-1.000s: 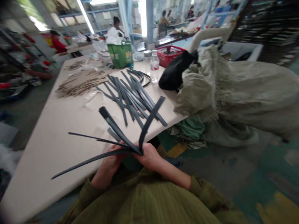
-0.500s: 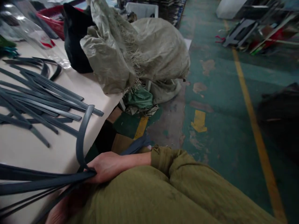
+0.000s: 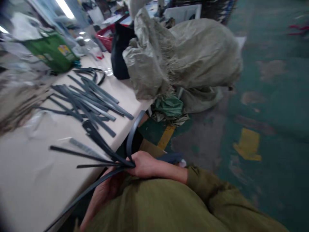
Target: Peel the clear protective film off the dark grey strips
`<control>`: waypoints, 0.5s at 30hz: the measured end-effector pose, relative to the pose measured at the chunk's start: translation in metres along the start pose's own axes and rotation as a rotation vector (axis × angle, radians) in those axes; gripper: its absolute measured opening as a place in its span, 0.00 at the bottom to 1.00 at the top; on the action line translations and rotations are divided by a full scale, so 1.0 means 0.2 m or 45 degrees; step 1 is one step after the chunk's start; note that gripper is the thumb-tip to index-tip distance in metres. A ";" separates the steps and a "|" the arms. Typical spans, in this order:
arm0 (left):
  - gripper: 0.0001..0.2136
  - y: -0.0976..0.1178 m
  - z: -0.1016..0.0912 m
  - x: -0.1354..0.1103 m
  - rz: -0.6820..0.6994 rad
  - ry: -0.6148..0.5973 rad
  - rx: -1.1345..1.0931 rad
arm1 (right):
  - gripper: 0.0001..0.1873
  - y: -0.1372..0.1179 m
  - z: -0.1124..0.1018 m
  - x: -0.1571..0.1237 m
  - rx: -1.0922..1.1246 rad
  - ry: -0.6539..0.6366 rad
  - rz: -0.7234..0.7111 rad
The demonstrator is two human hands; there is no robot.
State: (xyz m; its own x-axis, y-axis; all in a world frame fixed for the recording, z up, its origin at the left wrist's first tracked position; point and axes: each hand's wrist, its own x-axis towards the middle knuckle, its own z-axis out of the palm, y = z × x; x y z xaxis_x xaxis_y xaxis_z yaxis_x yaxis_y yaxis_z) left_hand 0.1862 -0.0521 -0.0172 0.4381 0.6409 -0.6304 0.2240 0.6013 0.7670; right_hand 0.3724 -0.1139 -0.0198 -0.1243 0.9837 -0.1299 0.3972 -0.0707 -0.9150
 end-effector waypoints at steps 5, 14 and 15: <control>0.18 -0.04 0.01 0.03 0.096 0.209 -0.392 | 0.09 0.09 -0.03 -0.06 0.107 -0.064 -0.008; 0.18 -0.19 0.05 0.08 0.017 0.013 -0.413 | 0.14 0.06 -0.01 -0.02 0.085 -0.059 -0.058; 0.19 -0.19 0.06 0.08 0.023 0.038 -0.414 | 0.15 0.05 -0.01 -0.01 0.104 -0.062 -0.051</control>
State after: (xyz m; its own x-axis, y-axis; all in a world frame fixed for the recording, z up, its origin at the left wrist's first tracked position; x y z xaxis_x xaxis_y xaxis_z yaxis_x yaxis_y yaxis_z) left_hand 0.1953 -0.0705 -0.0548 0.4125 0.6636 -0.6241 -0.0753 0.7076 0.7026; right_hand 0.3789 -0.1157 -0.0268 -0.1833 0.9770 -0.1090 0.3160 -0.0464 -0.9476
